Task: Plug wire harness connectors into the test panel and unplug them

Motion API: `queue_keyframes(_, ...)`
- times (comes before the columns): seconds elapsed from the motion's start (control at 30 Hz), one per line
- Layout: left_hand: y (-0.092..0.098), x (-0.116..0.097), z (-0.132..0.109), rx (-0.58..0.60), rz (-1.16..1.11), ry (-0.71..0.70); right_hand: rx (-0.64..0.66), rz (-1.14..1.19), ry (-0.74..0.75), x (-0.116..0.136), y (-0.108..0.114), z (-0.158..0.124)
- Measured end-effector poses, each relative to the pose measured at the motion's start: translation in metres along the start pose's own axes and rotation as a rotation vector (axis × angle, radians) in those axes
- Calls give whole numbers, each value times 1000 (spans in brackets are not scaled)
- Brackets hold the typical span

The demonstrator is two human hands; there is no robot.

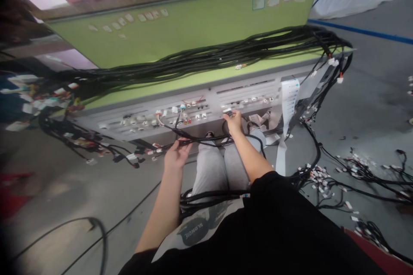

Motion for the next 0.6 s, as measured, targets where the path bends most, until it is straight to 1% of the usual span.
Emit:
queue_keyframes(0.07, 1, 0, 1, 6, -5, -1, -45, -70, 2, -2, -2, -1)
queue_keyframes(0.17, 1, 1, 1, 13, -19, -1, -71, -139, 9, -1, -3, -4)
queue_keyframes(0.27, -1, 1, 0, 5, -25, 2, -58, -179, 22, 4, -3, -6)
queue_keyframes(0.47, -5, -1, -3, -10, -28, 7, 34, -189, -14, 12, 1, -6)
queue_keyframes(0.6, -4, 0, -2, -14, -27, 4, -15, -228, -40, 9, 1, 2)
Point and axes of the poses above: each hand's wrist, its own z-axis towards the middle knuckle, its own y-axis out of the back of the hand, x = y × z, the point moved 1 cm from there along z, towards the middle knuckle, and after that the axes turned 11 degrees about x, right-handed, at the moved point
